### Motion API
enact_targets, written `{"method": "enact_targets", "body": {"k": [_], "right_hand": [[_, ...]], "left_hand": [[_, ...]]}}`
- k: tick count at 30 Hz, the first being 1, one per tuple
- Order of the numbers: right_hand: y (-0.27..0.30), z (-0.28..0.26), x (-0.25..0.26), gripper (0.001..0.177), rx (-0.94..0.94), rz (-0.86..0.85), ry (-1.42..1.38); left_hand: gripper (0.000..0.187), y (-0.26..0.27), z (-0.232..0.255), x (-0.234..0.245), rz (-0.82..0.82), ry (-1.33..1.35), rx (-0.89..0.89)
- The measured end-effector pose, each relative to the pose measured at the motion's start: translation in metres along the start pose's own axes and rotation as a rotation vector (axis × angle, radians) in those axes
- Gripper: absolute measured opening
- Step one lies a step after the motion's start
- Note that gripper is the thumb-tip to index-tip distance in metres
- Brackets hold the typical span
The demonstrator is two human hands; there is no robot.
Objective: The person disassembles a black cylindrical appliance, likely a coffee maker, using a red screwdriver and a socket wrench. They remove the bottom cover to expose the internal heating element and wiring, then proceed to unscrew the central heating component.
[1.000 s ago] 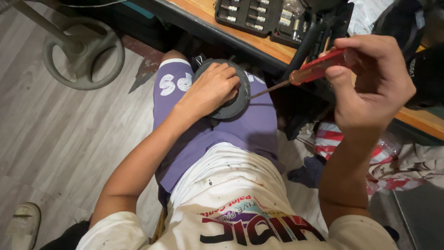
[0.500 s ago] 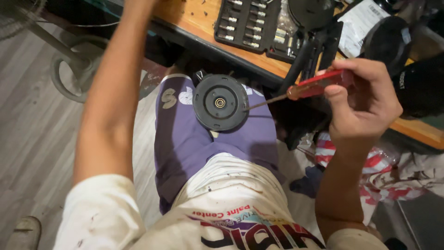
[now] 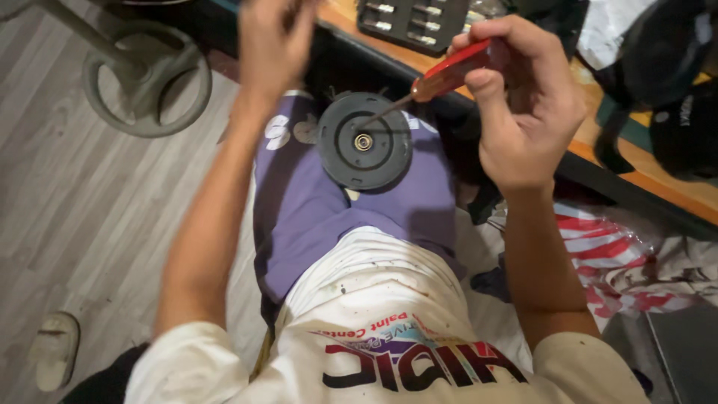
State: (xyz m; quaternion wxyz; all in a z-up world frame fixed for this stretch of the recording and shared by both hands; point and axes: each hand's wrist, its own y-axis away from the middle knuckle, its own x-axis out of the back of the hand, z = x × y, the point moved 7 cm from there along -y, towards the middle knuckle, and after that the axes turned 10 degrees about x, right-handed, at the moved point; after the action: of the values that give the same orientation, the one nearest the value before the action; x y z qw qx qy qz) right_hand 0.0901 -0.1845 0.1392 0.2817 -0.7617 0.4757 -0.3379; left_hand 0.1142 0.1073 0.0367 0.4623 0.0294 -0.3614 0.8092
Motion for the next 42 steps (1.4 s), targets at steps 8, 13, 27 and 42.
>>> {"method": "enact_targets", "body": {"k": [8, 13, 27, 42], "right_hand": [[-0.004, 0.007, -0.003, 0.024, 0.002, -0.010, 0.033], [-0.003, 0.005, -0.002, 0.023, 0.035, -0.032, 0.094], [-0.046, -0.022, -0.032, 0.019, 0.041, -0.460, 0.029], [-0.054, -0.009, -0.038, 0.018, 0.194, -0.539, 0.042]], "left_hand": [[0.013, 0.107, 0.004, -0.025, -0.030, 0.242, 0.378], [0.014, 0.112, 0.001, -0.025, -0.012, 0.269, 0.414], [0.014, 0.107, 0.003, -0.027, -0.053, 0.285, 0.393], [0.016, 0.097, 0.008, -0.024, -0.091, 0.124, 0.268]]}}
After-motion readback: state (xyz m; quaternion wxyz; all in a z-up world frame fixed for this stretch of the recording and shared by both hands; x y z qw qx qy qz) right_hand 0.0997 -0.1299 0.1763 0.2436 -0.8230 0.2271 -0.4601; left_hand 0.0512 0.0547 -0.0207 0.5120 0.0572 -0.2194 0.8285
